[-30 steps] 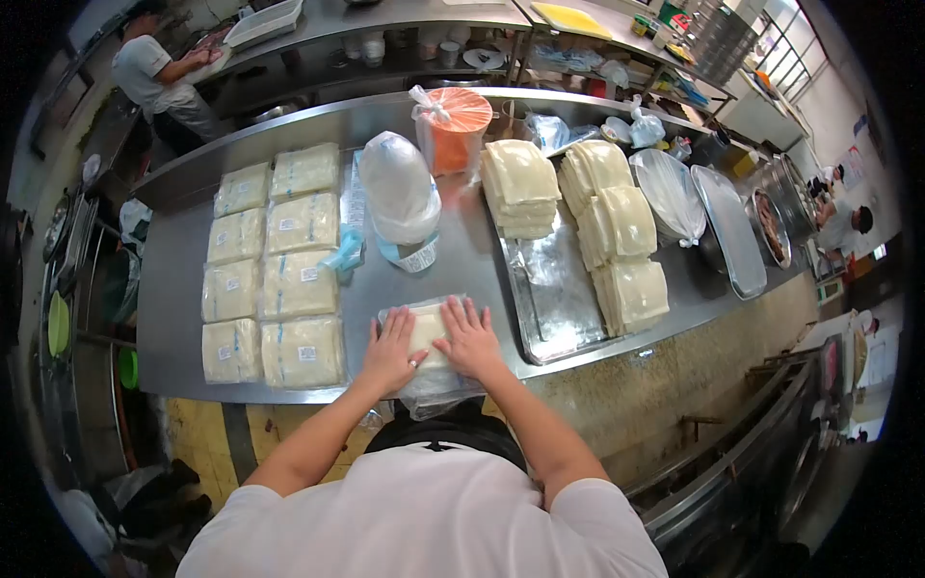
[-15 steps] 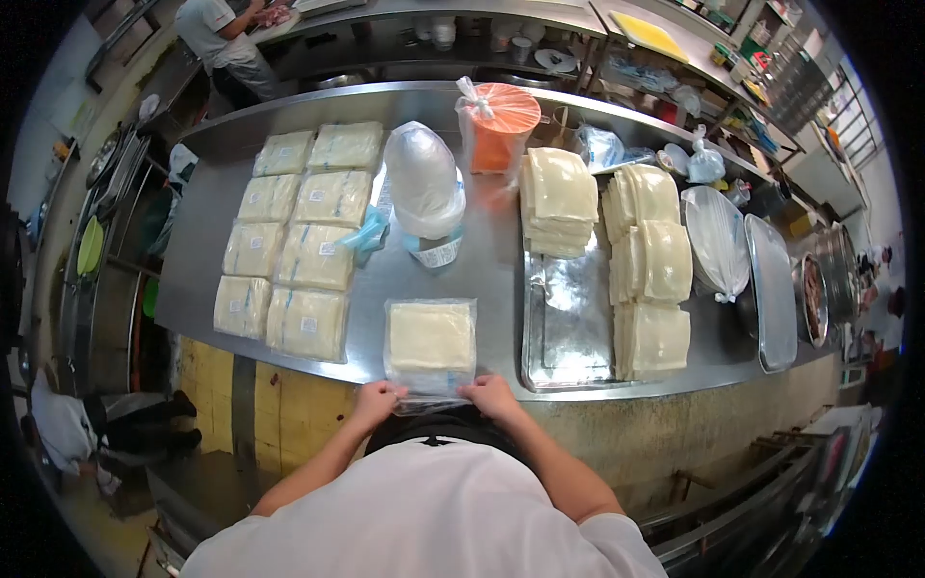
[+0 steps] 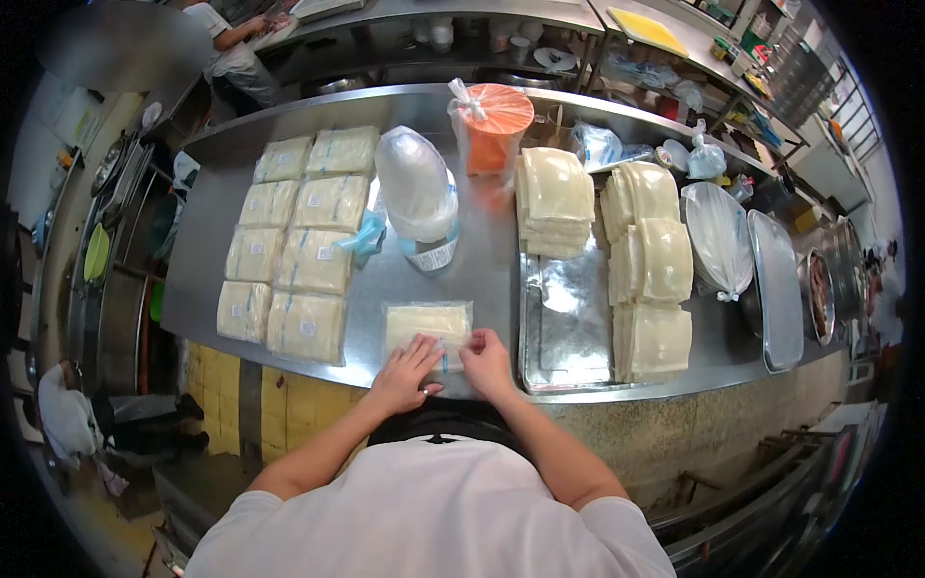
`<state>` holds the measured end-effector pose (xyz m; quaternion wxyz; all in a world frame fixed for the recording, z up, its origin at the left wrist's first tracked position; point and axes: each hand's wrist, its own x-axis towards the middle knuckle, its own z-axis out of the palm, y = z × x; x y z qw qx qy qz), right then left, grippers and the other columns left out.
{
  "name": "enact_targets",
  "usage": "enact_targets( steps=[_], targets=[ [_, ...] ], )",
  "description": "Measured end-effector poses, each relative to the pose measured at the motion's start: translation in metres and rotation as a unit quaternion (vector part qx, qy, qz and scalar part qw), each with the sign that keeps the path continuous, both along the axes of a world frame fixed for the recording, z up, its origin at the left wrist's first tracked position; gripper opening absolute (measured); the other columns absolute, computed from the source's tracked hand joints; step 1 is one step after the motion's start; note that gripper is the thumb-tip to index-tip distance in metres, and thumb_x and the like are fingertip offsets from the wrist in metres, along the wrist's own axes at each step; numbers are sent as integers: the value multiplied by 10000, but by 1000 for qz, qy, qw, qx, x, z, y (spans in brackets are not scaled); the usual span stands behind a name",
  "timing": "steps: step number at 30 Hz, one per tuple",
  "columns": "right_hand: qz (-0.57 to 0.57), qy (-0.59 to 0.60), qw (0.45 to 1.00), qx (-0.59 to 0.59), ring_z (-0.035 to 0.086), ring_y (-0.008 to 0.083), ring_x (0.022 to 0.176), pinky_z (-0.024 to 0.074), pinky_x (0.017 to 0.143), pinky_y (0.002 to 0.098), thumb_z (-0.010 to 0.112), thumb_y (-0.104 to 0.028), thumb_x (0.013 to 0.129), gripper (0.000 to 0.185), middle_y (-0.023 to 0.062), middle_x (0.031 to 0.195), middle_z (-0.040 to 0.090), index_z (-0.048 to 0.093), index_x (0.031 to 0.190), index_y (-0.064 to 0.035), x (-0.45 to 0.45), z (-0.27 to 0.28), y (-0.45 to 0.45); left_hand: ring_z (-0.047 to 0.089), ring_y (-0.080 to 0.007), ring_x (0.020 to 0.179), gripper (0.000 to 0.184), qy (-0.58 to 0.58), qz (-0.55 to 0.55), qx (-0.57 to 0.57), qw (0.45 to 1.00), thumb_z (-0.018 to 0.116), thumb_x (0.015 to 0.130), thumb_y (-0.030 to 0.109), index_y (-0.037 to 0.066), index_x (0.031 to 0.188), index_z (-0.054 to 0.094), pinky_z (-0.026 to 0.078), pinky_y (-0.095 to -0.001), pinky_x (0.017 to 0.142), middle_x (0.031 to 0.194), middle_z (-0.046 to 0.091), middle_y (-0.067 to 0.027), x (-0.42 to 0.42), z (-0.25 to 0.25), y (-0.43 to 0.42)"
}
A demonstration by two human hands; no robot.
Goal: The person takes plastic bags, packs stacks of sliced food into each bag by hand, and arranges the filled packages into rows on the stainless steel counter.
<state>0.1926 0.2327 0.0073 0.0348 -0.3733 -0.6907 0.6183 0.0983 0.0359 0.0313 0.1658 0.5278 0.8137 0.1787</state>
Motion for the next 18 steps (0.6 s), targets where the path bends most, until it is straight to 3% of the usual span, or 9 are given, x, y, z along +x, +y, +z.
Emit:
enact_targets(
  steps=[1,2,5,8,11,12,16,18],
  targets=[
    [49,-9,983,177,711,305,894,580,818,406,770,-113,824,464,189,1067,694,573,1202,73,-3,-5,-3,295,-345,1528,801,23,-7,2,1000,777,843,411,63,1493,465,279,-577,1201,1629,353,-166,-6,-1,1],
    [46,-15,970,239,710,295,889,570,805,407,796,-155,782,529,216,1042,684,570,1200,78,-7,-9,-6,293,-347,1528,809,44,-15,5,999,772,844,425,65,1498,460,271,-582,1203,1628,354,-167,-9,-3,2],
    [24,-30,943,332,702,296,896,564,811,422,798,-177,794,497,208,982,686,593,1166,81,-22,-9,-21,287,-357,1529,841,63,-34,2,997,759,846,464,64,1513,439,246,-592,1211,1632,345,-168,-19,-4,2],
    [-2,-86,961,263,691,270,727,566,658,406,780,-188,835,409,185,869,681,607,1111,60,-30,-20,-26,284,-358,1530,878,65,-49,27,996,755,839,495,52,1520,423,239,-596,1213,1638,335,-166,-31,-15,-3],
    [-25,-119,986,-113,626,219,528,505,474,358,747,-182,885,275,154,776,664,611,1019,16,-43,3,-24,328,-362,1507,904,52,-56,81,994,763,828,499,33,1520,416,256,-582,1211,1615,370,-175,-46,-28,-12],
    [-50,-88,983,-151,544,170,413,431,376,301,699,-143,922,189,130,744,652,584,1002,-16,-49,17,-31,358,-364,1491,874,30,-49,112,992,765,837,470,30,1513,428,270,-567,1209,1594,403,-182,-52,-31,-15],
    [-67,-10,962,-264,576,173,463,475,415,307,659,-114,950,186,133,762,662,558,1066,-9,-91,93,-68,540,-316,1359,663,-165,13,256,953,725,926,321,15,1465,490,399,-495,1146,1479,542,-206,-84,-33,-35],
    [-33,20,964,-262,599,170,504,498,447,302,641,-105,966,206,132,782,673,550,1121,-4,-120,123,-78,595,-262,1278,554,-342,121,194,912,672,973,259,8,1440,514,466,-460,1080,1434,579,-207,-99,-33,-45]
  ],
)
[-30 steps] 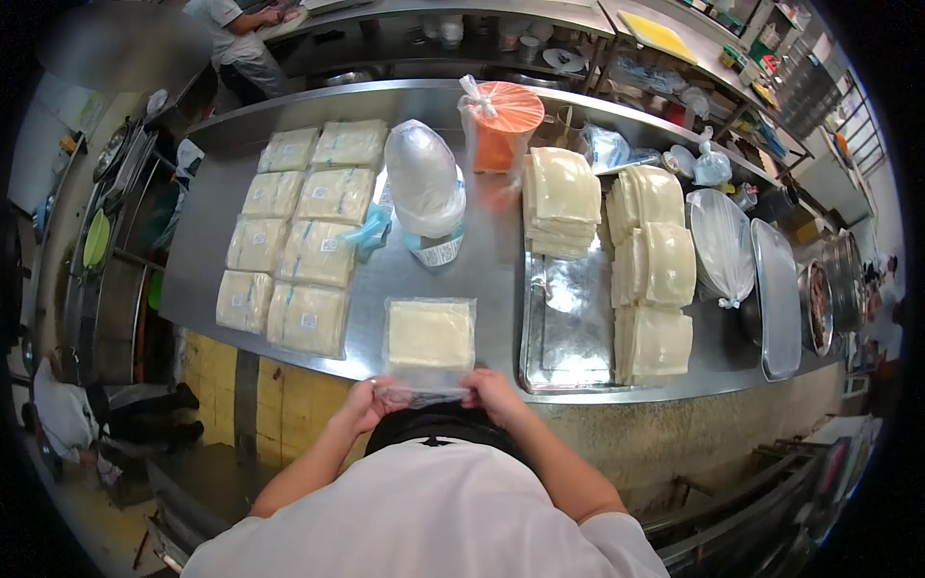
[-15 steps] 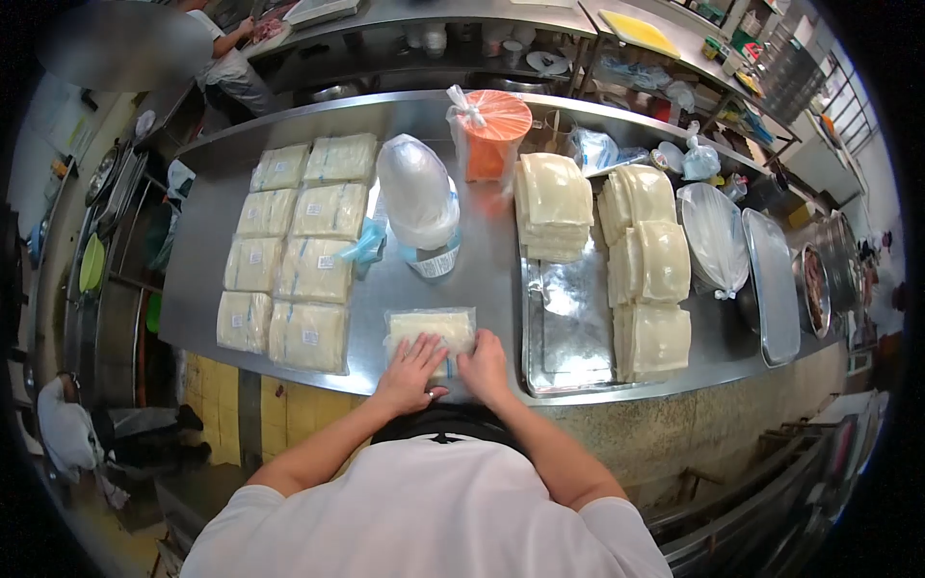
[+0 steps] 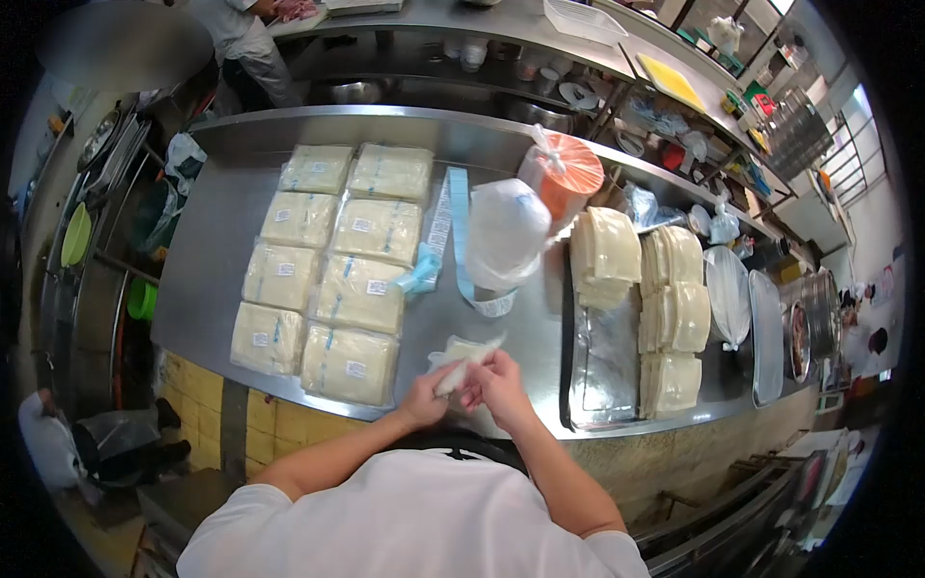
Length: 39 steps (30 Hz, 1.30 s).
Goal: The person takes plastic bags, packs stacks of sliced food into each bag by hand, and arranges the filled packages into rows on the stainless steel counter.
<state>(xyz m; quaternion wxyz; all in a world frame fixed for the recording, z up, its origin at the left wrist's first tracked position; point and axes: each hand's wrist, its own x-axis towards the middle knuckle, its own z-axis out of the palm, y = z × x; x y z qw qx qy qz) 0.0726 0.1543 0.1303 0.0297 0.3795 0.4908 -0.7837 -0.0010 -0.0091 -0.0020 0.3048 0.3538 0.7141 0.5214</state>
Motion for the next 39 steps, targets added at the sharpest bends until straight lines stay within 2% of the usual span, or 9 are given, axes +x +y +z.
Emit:
enact_targets(
  steps=[2,6,9,15,21,26,30,32,39],
  targets=[
    [30,43,992,118,636,164,620,525,533,294,649,-107,967,231,121,839,687,563,1148,8,-31,16,0,632,-205,1187,452,-139,66,-75,985,596,1042,229,24,1436,513,544,-441,988,1405,603,-183,-25,36,-4],
    [100,76,902,414,632,152,951,530,786,300,710,-118,937,343,81,1058,672,596,1219,40,-80,27,13,632,-284,1214,458,-573,108,159,796,557,1071,274,29,1448,471,543,-473,1014,1379,603,-131,-66,36,-18],
    [61,64,916,392,615,163,1031,524,845,316,713,-125,934,390,96,1172,645,591,1270,31,-102,22,12,603,-310,1273,491,-682,58,161,711,532,1076,321,20,1458,463,508,-482,1065,1407,590,-147,-93,48,-37],
    [-9,78,989,-127,622,230,1179,528,956,394,726,-227,949,525,124,1336,623,529,1393,-30,-104,-2,3,539,-346,1349,593,-729,132,290,606,597,1020,390,26,1474,478,377,-516,1176,1470,559,-169,-135,72,-53],
    [0,70,995,-67,704,215,1024,577,823,366,700,-144,958,448,104,1226,693,549,1354,1,-194,-17,-39,558,-332,1322,517,-667,188,357,626,628,996,284,15,1424,521,389,-504,1166,1414,602,-154,-222,53,-47],
    [24,98,991,85,672,162,848,520,689,313,713,-110,939,300,76,1053,710,635,1200,16,-283,-44,3,721,-274,964,339,-396,296,191,848,711,926,125,-6,1231,638,583,-424,891,1130,730,-56,-324,48,-49],
    [35,-2,985,170,602,140,719,466,614,307,725,-100,874,263,78,901,679,666,1089,39,-328,-95,24,670,-220,688,208,-178,308,-46,933,808,857,167,-1,923,703,553,-386,665,833,722,-58,-352,29,-37],
    [25,-28,979,199,616,152,736,486,636,313,733,-104,852,292,88,891,679,661,1090,48,-328,-108,24,630,-201,636,263,8,289,-175,941,846,827,215,0,809,696,515,-377,619,739,693,-78,-354,13,-36],
    [24,-72,894,441,673,228,755,543,686,369,722,-77,837,354,137,866,701,621,1150,53,-323,-133,19,606,-221,592,300,25,302,-173,937,874,794,235,-1,780,690,491,-383,601,672,672,-110,-350,14,-29]
  ],
)
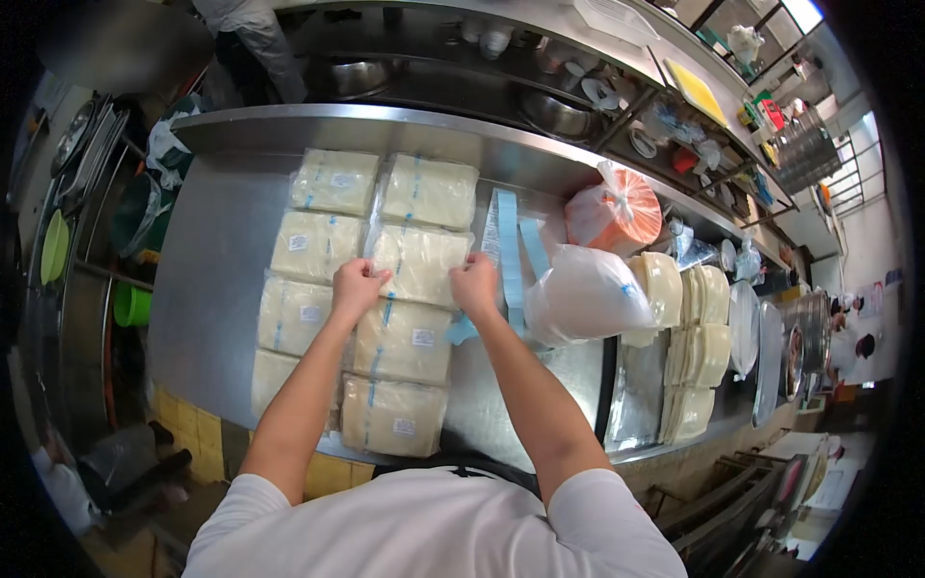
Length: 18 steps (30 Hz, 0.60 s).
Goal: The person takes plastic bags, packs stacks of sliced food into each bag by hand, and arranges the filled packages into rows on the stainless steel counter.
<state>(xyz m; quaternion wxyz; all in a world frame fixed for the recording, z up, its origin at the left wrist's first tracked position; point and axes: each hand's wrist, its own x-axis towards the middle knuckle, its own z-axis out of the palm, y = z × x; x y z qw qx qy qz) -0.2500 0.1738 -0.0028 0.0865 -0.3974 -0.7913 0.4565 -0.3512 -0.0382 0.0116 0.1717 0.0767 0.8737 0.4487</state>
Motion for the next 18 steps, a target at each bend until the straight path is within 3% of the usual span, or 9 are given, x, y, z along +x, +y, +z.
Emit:
enact_targets(
  steps=[2,5,6,8,10,12,14,18],
  targets=[
    [3,-6,998,62,680,241,766,547,709,366,730,-85,833,376,145,864,705,614,1164,52,0,3,-3,607,-236,567,297,19,0,-19,1000,873,798,236,-1,790,694,494,-377,593,641,663,-109,-1,-2,2],
    [23,15,994,109,688,258,854,552,749,369,730,-95,847,386,152,938,714,610,1183,51,9,13,-5,673,-321,798,259,-24,11,-9,1000,825,819,227,29,946,715,537,-411,755,855,712,-141,7,14,1],
    [31,27,992,119,691,264,895,554,763,372,728,-99,854,386,154,975,718,610,1189,51,12,19,-5,654,-328,905,271,80,17,-24,996,812,826,212,38,1007,709,526,-415,820,966,696,-144,13,19,1],
    [56,136,976,161,669,262,991,548,791,372,730,-89,862,361,145,1094,702,631,1189,24,27,89,-19,616,-342,1118,328,280,27,-51,958,787,840,183,57,1129,697,504,-424,951,1187,664,-149,37,24,0],
    [96,224,938,245,628,362,1059,503,936,413,741,-59,822,377,194,1141,657,628,1178,-7,50,165,-17,533,-358,1229,381,253,-51,-17,966,772,844,160,63,1198,671,457,-438,1026,1315,585,-144,61,32,-5],
    [88,266,894,350,628,371,1058,506,936,422,758,-31,800,379,191,1103,663,639,1159,-36,74,224,7,508,-368,1265,398,237,-101,21,966,762,844,137,59,1221,660,441,-448,1056,1352,562,-146,87,37,-10],
    [3,192,897,398,647,372,1080,508,949,453,758,-125,836,351,180,1115,689,653,1160,-37,92,266,35,541,-373,1225,374,231,-123,65,963,756,841,116,44,1197,667,455,-452,1041,1298,595,-156,119,39,-14],
    [90,-42,906,413,680,398,1014,525,890,488,710,-264,900,310,215,1064,718,702,1087,-16,120,272,84,572,-373,1187,356,190,-164,113,961,742,842,92,37,1186,666,472,-453,1023,1254,622,-160,180,47,-21]
  ],
)
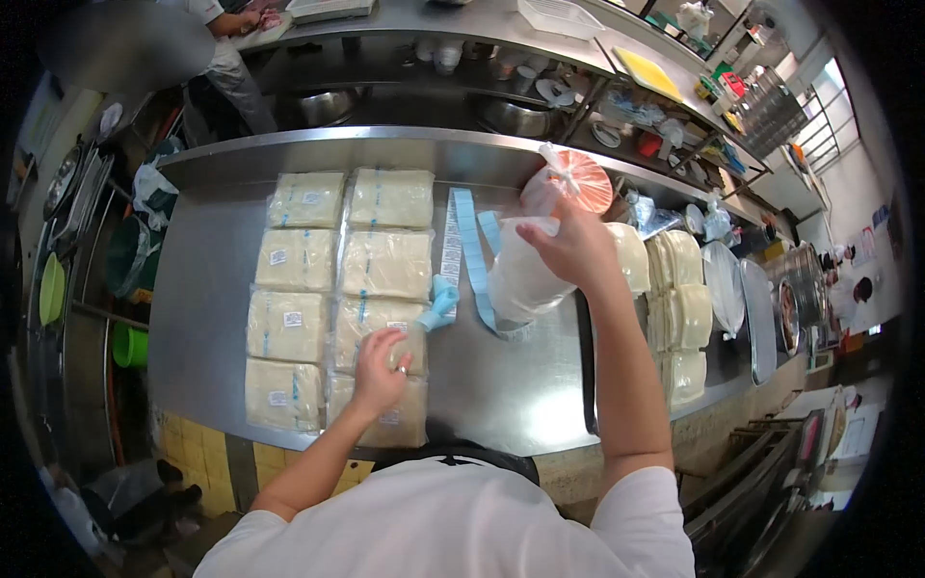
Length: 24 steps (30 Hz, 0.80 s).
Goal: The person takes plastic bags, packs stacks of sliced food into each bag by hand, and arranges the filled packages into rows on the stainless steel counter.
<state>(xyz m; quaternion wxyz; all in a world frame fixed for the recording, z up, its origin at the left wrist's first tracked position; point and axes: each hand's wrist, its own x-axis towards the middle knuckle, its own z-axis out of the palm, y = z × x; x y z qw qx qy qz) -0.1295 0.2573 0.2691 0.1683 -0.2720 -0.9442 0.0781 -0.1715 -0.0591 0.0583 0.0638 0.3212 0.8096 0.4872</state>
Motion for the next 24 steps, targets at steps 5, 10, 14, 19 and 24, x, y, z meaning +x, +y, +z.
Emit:
enact_targets(
  steps=[5,10,14,19,24],
  targets=[
    [20,34,999,0,688,445,829,540,766,515,669,-298,927,304,254,862,703,742,895,-4,8,2,19,605,-368,1148,356,-20,-36,27,999,750,834,64,28,1176,662,489,-447,1003,1209,653,-161,53,13,3],
    [40,-33,999,15,707,410,885,554,812,504,620,-278,965,288,229,919,729,744,942,-19,22,16,5,611,-368,1135,343,-27,-55,33,998,751,841,52,33,1172,663,492,-435,992,1203,661,-165,79,25,11],
    [59,-53,997,14,716,398,889,560,829,498,608,-235,951,253,234,926,731,748,951,-24,22,0,19,635,-355,1082,331,-33,-60,38,997,748,855,54,38,1175,664,514,-414,937,1160,678,-162,91,40,27],
    [42,202,975,-79,725,363,806,559,746,464,569,-131,946,207,210,868,729,739,967,-15,60,47,20,673,-294,1004,294,-76,-59,79,992,713,905,46,37,1195,661,539,-364,860,1112,699,-151,107,44,52],
    [13,345,881,-324,682,158,627,516,550,275,511,-155,1070,245,99,793,717,682,1045,19,163,85,21,670,-246,1055,243,-221,-79,166,958,555,1047,88,10,1269,612,533,-341,908,1159,697,-98,123,66,102]
  ],
)
